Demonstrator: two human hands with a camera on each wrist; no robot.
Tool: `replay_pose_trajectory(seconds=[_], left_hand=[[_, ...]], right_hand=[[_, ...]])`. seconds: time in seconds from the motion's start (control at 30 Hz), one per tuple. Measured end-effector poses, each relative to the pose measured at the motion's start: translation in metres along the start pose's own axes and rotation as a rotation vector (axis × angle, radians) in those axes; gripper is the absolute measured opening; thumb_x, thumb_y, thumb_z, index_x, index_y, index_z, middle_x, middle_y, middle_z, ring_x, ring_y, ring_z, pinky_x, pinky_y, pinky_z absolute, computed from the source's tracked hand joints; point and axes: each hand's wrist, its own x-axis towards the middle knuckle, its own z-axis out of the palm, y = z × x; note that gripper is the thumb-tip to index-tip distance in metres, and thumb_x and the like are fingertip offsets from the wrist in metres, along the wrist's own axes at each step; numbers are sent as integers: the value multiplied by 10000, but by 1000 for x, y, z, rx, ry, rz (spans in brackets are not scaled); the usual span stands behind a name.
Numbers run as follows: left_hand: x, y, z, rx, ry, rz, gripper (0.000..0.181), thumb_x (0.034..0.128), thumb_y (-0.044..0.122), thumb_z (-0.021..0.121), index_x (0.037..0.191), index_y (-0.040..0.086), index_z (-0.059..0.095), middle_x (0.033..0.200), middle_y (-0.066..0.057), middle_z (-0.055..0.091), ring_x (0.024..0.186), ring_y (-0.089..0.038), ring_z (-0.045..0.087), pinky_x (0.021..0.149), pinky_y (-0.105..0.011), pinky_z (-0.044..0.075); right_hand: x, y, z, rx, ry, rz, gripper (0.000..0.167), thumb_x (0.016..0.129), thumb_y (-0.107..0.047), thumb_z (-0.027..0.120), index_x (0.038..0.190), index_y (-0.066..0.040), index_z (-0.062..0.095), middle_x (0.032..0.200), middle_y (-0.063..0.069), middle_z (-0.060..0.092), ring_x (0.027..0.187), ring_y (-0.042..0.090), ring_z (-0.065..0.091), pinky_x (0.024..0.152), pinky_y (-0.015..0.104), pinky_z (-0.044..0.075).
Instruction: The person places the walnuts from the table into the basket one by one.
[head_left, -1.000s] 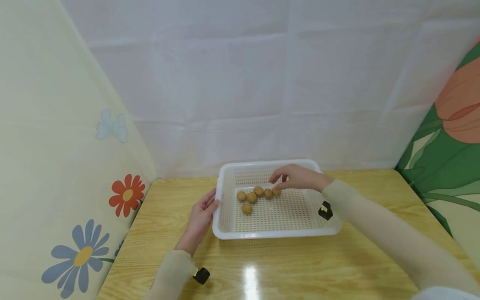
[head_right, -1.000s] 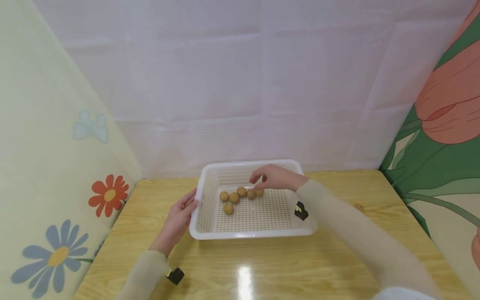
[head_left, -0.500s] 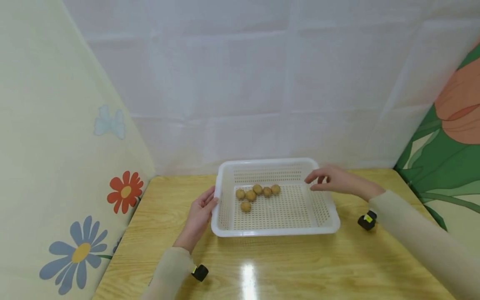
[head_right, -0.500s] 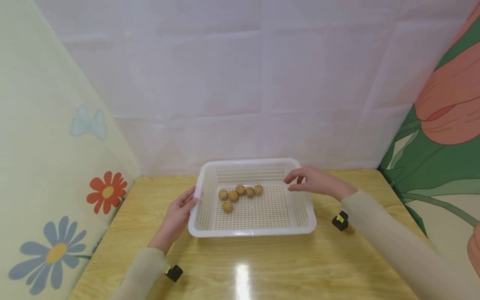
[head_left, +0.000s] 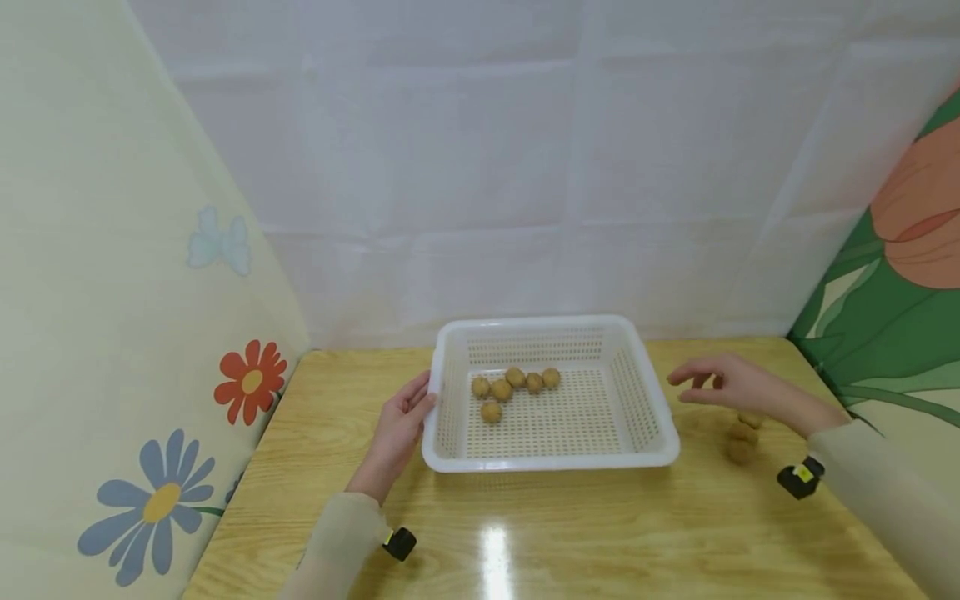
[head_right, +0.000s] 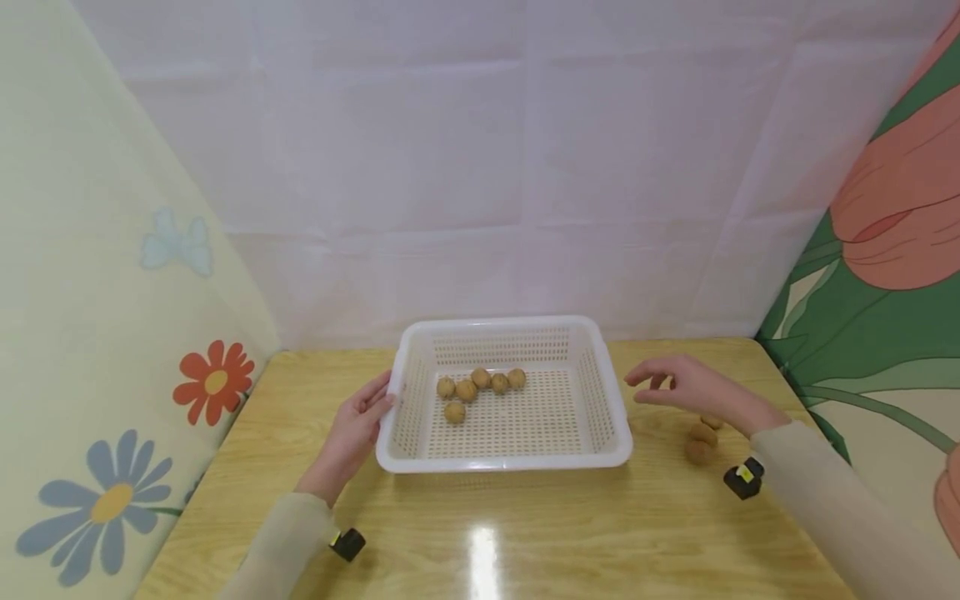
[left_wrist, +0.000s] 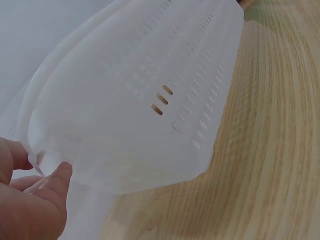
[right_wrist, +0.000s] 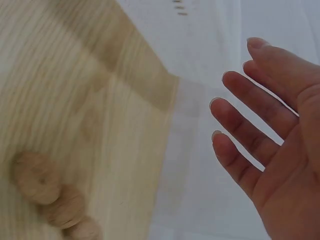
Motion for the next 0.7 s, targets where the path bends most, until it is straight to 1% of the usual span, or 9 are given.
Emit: replay_pose_trajectory(seconds=[0.1, 0.2, 0.33, 0.47, 0.53, 0.57, 0.7], left_hand=[[0, 0, 0, 3, -6, 7, 540, 1094, 51, 497, 1604, -6, 328, 1626, -201, 399, 1486, -322, 411, 1125, -327, 462], [-1, 0, 1, -2, -3, 11, 538, 1092, 46, 499, 1601, -9, 333, 1623, -205, 403, 1483, -322, 413, 1123, -320, 466], [0, 0, 2, 7, 5, 16, 526, 1090, 33, 494, 1595, -8, 353, 1609, -204, 427, 1462, -306, 435, 1088, -274, 498], [0, 0, 3, 11, 9, 25, 519, 1088, 13, 490, 1589, -22, 359, 1600, -221, 431, 1451, -311, 439, 1055, -249, 525], [0, -1, 3, 11, 13, 27, 519, 1088, 13, 492, 1588, -21, 361, 1601, -220, 429, 1451, -314, 439, 1057, -251, 524], [0, -1, 3, 10, 15, 26, 520, 1088, 15, 493, 1589, -20, 360, 1603, -218, 427, 1452, -312, 438, 1062, -255, 519], [0, -1, 3, 16, 18, 27, 523, 1089, 24, 495, 1592, -16, 357, 1606, -213, 426, 1451, -306, 442, 1074, -270, 509]], right_hand=[[-12, 13, 2, -4, 19, 19, 269, 996, -215, 725, 1228, -79, 738, 1188, 76, 746, 946, 40, 637, 742, 260, 568], [-23, 30, 6, 11, 55, 5, 255, 997, -153, 715, 1227, -46, 732, 1171, 112, 748, 925, -2, 616, 703, 259, 565], [-38, 53, 11, 5, 119, -14, 231, 989, -82, 704, 1202, 3, 730, 1146, 158, 744, 913, -45, 591, 647, 253, 547], [-52, 74, 16, -35, 169, 11, 243, 973, -87, 725, 1187, 28, 727, 1138, 177, 739, 931, -67, 570, 627, 244, 526], [-58, 83, 17, -49, 178, 40, 265, 963, -95, 740, 1195, 33, 724, 1157, 193, 730, 950, -20, 586, 632, 247, 526], [-60, 87, 17, -62, 177, 59, 276, 960, -106, 748, 1199, 28, 725, 1170, 200, 725, 965, 27, 604, 639, 251, 529], [-68, 101, 18, -97, 155, 121, 322, 945, -120, 766, 1217, 45, 715, 1216, 257, 704, 1034, 330, 666, 718, 325, 584]])
